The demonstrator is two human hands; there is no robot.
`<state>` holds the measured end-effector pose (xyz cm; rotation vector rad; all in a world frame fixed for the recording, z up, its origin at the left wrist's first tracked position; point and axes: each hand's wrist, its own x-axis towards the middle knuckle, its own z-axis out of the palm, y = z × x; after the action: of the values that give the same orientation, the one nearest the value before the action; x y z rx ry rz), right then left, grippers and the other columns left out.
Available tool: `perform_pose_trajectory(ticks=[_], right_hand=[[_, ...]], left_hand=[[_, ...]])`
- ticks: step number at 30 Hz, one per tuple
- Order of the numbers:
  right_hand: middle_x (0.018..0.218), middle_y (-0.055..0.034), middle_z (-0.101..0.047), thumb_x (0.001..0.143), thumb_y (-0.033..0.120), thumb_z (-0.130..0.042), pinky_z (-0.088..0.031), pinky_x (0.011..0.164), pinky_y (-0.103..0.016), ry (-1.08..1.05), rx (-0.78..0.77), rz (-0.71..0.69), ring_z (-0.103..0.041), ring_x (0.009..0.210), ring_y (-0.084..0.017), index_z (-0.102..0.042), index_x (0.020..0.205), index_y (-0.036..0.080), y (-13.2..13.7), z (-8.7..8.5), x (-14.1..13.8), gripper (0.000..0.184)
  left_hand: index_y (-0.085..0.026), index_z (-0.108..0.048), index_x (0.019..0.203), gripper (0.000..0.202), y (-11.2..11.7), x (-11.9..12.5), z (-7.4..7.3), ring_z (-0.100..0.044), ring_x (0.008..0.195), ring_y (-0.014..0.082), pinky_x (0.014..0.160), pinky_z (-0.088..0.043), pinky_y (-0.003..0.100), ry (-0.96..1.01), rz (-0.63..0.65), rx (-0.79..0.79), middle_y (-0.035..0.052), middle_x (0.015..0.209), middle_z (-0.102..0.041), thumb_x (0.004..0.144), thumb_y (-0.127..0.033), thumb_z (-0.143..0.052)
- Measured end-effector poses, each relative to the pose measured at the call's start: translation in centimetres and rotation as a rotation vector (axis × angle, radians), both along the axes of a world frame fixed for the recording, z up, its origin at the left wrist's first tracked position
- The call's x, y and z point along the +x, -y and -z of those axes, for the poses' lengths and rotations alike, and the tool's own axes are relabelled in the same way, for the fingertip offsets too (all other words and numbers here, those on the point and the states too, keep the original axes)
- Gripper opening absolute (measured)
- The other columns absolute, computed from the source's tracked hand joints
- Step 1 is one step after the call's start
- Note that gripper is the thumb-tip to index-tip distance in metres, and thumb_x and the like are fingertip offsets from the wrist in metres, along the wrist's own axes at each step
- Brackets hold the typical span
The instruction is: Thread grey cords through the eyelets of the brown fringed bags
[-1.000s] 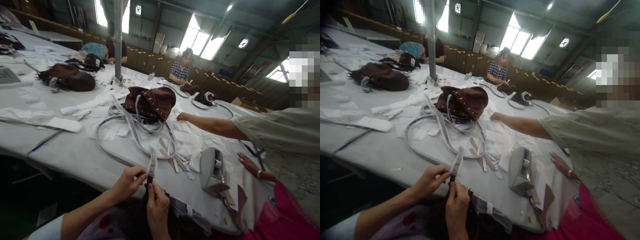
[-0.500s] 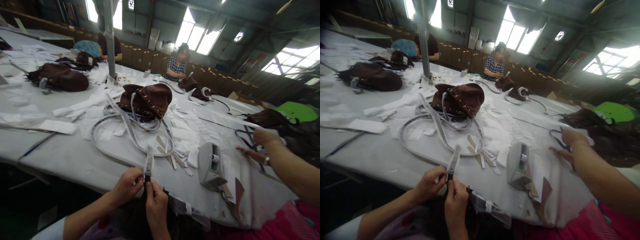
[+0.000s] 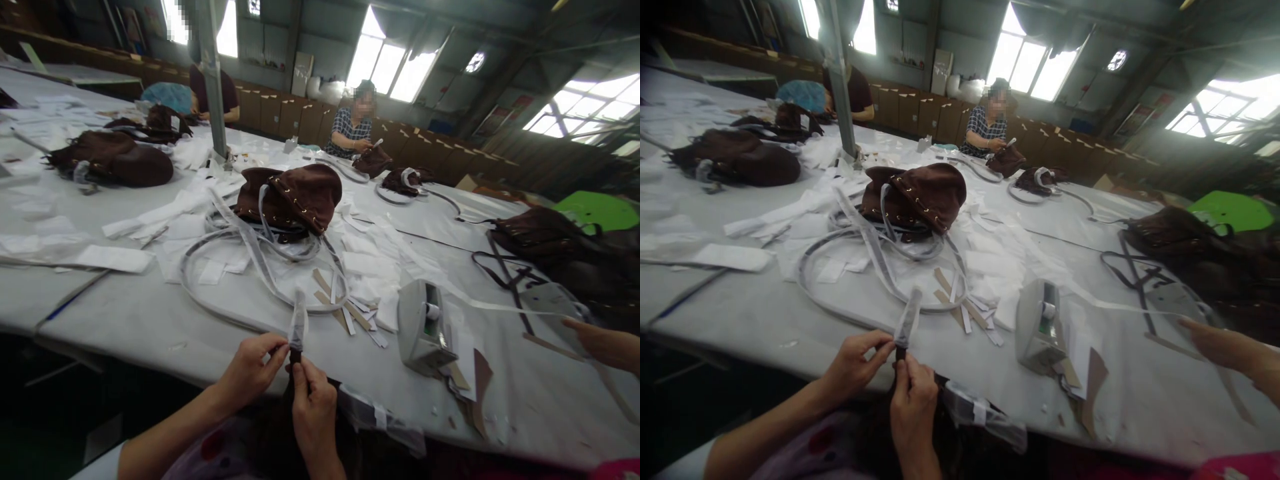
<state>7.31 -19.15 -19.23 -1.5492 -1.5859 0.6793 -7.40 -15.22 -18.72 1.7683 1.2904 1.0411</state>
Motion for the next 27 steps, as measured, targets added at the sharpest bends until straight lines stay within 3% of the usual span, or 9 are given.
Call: perform_pose_trajectory(ticks=[9, 15, 21, 25, 27], right_hand=[[0.084, -0.0063, -0.073, 0.091, 0.03, -0.046, -0.05, 0.069, -0.027, 0.005, 0.024, -0.001, -0.067, 0.076, -0.02, -0.072, 0.094, 0.02, 0.0, -0.2, -0.1, 0.028], [0.083, -0.0058, -0.073, 0.091, 0.034, -0.047, -0.05, 0.068, -0.027, -0.03, 0.015, 0.011, -0.067, 0.075, -0.02, -0.072, 0.094, 0.02, 0.1, -0.2, -0.1, 0.029], [0.079, -0.0074, -0.073, 0.09, 0.035, -0.047, -0.051, 0.066, -0.027, -0.017, 0.02, 0.085, -0.067, 0.071, -0.021, -0.072, 0.085, 0.019, 0.1, 0.2, -0.1, 0.03], [0.078, -0.0054, -0.074, 0.089, 0.035, -0.05, -0.052, 0.065, -0.026, -0.173, -0.048, 0.086, -0.068, 0.067, -0.02, -0.061, 0.114, 0.016, 0.1, 0.0, 0.1, 0.033], [0.075, -0.0029, -0.073, 0.089, 0.033, -0.05, -0.052, 0.067, -0.026, -0.227, -0.059, 0.047, -0.068, 0.067, -0.019, -0.056, 0.117, 0.015, 0.1, -0.3, 0.3, 0.033]], left_hand=[[-0.018, -0.059, 0.068, 0.017, -0.2, 0.1, -0.2, -0.052, 0.062, 0.012, 0.064, -0.042, 0.022, -0.122, -0.051, 0.179, 0.0, 0.065, -0.057, 0.08, -0.012, -0.048], [-0.019, -0.058, 0.068, 0.017, 0.6, 1.1, 1.1, -0.054, 0.065, 0.0139, 0.064, -0.043, 0.024, -0.106, -0.105, 0.222, 0.002, 0.067, -0.06, 0.078, -0.011, -0.048], [-0.02, -0.054, 0.06, 0.024, 1.5, 2.0, 1.8, -0.05, 0.06, 0.014, 0.066, -0.042, 0.028, -0.171, -0.063, 0.41, 0.0011, 0.059, -0.055, 0.079, -0.008, -0.045], [-0.019, -0.055, 0.063, 0.021, 1.9, 1.9, 2.3, -0.051, 0.063, 0.0144, 0.064, -0.042, 0.026, -0.14, -0.023, 0.319, 0.0019, 0.061, -0.056, 0.079, -0.009, -0.046], [-0.019, -0.056, 0.067, 0.019, 2.1, 1.9, 2.6, -0.051, 0.062, 0.0133, 0.061, -0.041, 0.024, -0.096, -0.015, 0.199, 0.0013, 0.063, -0.056, 0.079, -0.01, -0.046]])
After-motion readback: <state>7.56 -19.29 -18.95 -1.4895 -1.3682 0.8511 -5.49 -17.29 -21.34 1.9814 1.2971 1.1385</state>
